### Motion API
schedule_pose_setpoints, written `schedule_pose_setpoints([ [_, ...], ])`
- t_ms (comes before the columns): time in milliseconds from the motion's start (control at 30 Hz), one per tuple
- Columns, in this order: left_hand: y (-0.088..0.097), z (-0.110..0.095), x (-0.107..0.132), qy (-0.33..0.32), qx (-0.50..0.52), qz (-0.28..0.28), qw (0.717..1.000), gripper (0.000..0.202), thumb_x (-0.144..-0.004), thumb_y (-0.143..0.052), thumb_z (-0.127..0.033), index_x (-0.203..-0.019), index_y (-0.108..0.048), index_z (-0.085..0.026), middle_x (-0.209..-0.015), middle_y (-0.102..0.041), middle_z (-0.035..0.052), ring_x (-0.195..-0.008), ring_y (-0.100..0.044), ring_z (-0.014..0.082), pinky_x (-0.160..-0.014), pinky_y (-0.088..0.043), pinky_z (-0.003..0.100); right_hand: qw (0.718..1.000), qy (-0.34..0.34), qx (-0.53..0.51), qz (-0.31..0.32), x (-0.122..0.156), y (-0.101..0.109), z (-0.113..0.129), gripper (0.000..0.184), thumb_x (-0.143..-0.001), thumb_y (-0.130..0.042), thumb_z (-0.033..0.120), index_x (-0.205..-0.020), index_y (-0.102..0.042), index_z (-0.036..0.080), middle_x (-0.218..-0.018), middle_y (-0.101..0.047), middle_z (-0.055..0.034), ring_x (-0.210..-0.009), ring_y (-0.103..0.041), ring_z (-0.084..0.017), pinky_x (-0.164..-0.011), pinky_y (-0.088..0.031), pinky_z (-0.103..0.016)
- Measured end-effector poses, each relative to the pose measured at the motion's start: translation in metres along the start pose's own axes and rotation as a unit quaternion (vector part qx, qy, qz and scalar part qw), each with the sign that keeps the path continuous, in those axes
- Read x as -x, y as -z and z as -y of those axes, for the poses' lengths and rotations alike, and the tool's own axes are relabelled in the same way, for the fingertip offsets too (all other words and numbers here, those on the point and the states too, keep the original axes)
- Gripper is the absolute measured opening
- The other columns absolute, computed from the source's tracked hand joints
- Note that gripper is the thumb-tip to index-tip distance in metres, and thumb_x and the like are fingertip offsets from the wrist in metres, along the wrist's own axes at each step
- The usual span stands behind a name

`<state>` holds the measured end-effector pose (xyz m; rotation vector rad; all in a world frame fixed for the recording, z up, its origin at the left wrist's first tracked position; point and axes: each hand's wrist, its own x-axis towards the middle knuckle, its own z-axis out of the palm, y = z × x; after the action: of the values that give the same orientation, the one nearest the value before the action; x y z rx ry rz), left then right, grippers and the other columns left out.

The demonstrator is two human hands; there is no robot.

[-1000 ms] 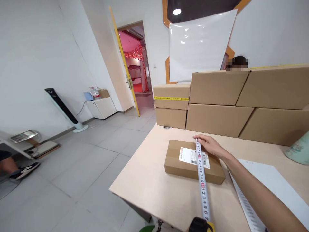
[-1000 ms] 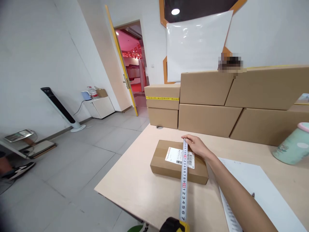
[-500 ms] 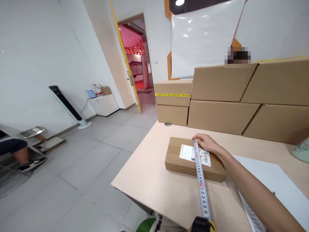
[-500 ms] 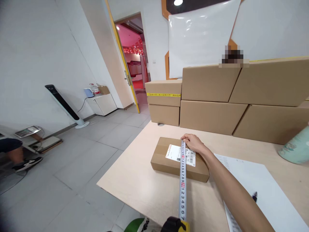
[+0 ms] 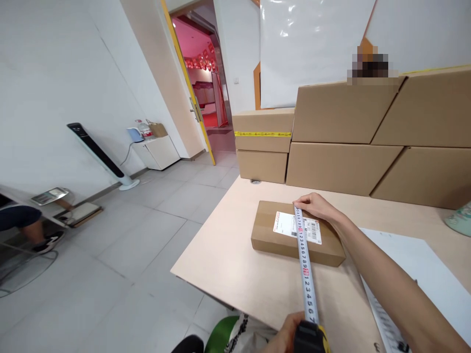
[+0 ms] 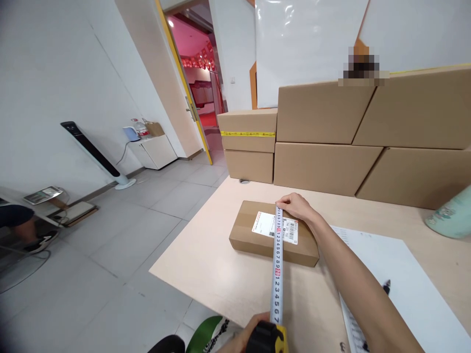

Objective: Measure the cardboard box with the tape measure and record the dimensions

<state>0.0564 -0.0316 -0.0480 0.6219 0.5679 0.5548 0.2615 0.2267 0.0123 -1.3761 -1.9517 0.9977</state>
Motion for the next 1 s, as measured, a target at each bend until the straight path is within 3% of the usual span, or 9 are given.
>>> schedule_pose_setpoints([
  [67,0.004,0.003,-0.004,-0.006,-0.001,-0.013,1.0,0.041,-0.08,-0.071,-0.039,-0.117,-0.06,-0.026,-0.088,-0.06,0.0018,-0.084,-0.06,0.0183,-0.087,-0.044,0.037,1.0,-0.005,-0.02,0.008,-0.002,0.0,-0.002,0.027,-0.073,-0.065,0.043,-0.073,-0.077,0.02,-0.081,-0.076,-0.0048,-0.078,-0.066,-0.023,-0.071,-0.048,-0.031],
  [133,0.004,-0.001,-0.001,-0.018,-0.004,-0.022,1.0,0.05,-0.074,-0.076,-0.041,-0.119,-0.059,-0.027,-0.084,-0.057,0.0006,-0.081,-0.059,0.0181,-0.088,-0.041,0.036,0.999,-0.008,-0.036,0.016,-0.003,0.0,-0.003,0.027,-0.073,-0.065,0.043,-0.075,-0.077,0.018,-0.082,-0.077,-0.0058,-0.079,-0.066,-0.023,-0.073,-0.048,-0.031],
  [267,-0.01,-0.032,0.011,-0.03,-0.038,0.006,0.999,0.077,-0.064,-0.083,-0.034,-0.133,-0.05,-0.028,-0.1,-0.058,0.0031,-0.096,-0.056,0.0218,-0.089,-0.038,0.036,0.998,-0.016,-0.054,0.022,-0.004,0.001,-0.005,0.027,-0.072,-0.067,0.042,-0.074,-0.077,0.017,-0.079,-0.076,-0.0057,-0.076,-0.066,-0.022,-0.072,-0.048,-0.031],
  [333,-0.02,-0.05,0.012,-0.042,-0.065,0.022,0.997,0.089,-0.064,-0.082,-0.041,-0.141,-0.041,-0.026,-0.105,-0.059,0.0058,-0.099,-0.056,0.0249,-0.087,-0.038,0.037,0.998,-0.018,-0.06,0.022,-0.004,0.001,-0.007,0.027,-0.07,-0.068,0.043,-0.074,-0.077,0.017,-0.079,-0.075,-0.0056,-0.076,-0.066,-0.022,-0.072,-0.048,-0.031],
  [400,-0.027,-0.061,0.008,-0.064,-0.063,0.004,0.996,0.093,-0.064,-0.079,-0.05,-0.143,-0.038,-0.023,-0.102,-0.061,0.0076,-0.097,-0.057,0.0258,-0.085,-0.039,0.038,0.997,-0.019,-0.066,0.022,-0.004,0.001,-0.008,0.029,-0.069,-0.069,0.044,-0.075,-0.077,0.017,-0.079,-0.075,-0.0058,-0.077,-0.066,-0.022,-0.072,-0.048,-0.031],
  [500,-0.027,-0.066,-0.006,-0.085,-0.053,-0.046,0.994,0.083,-0.067,-0.075,-0.055,-0.137,-0.045,-0.022,-0.105,-0.062,0.0085,-0.096,-0.058,0.0253,-0.084,-0.04,0.038,0.997,-0.022,-0.074,0.024,-0.005,0.001,-0.009,0.03,-0.068,-0.07,0.046,-0.074,-0.076,0.017,-0.078,-0.075,-0.006,-0.076,-0.066,-0.022,-0.072,-0.048,-0.032],
  [667,-0.017,-0.067,-0.025,-0.128,-0.03,-0.054,0.99,0.083,-0.068,-0.076,-0.051,-0.138,-0.043,-0.023,-0.121,-0.057,0.0098,-0.11,-0.054,0.0278,-0.09,-0.039,0.038,0.996,-0.026,-0.081,0.029,-0.008,0.001,-0.008,0.03,-0.066,-0.072,0.046,-0.071,-0.075,0.017,-0.076,-0.074,-0.0056,-0.075,-0.066,-0.021,-0.072,-0.048,-0.032],
  [833,-0.018,-0.077,-0.027,-0.127,-0.015,-0.062,0.99,0.075,-0.066,-0.078,-0.039,-0.132,-0.05,-0.019,-0.108,-0.059,0.0079,-0.098,-0.056,0.0232,-0.086,-0.04,0.035,0.995,-0.028,-0.088,0.03,-0.009,0.001,-0.007,0.03,-0.065,-0.072,0.046,-0.071,-0.075,0.017,-0.075,-0.074,-0.0057,-0.075,-0.065,-0.021,-0.073,-0.048,-0.032],
  [1000,-0.022,-0.078,-0.028,-0.132,-0.016,-0.066,0.989,0.076,-0.064,-0.078,-0.038,-0.131,-0.049,-0.018,-0.105,-0.059,0.0074,-0.093,-0.055,0.021,-0.085,-0.04,0.034,0.995,-0.028,-0.093,0.032,-0.011,0.0,-0.011,0.03,-0.065,-0.073,0.046,-0.072,-0.075,0.017,-0.074,-0.074,-0.0051,-0.074,-0.065,-0.02,-0.072,-0.048,-0.031],
])
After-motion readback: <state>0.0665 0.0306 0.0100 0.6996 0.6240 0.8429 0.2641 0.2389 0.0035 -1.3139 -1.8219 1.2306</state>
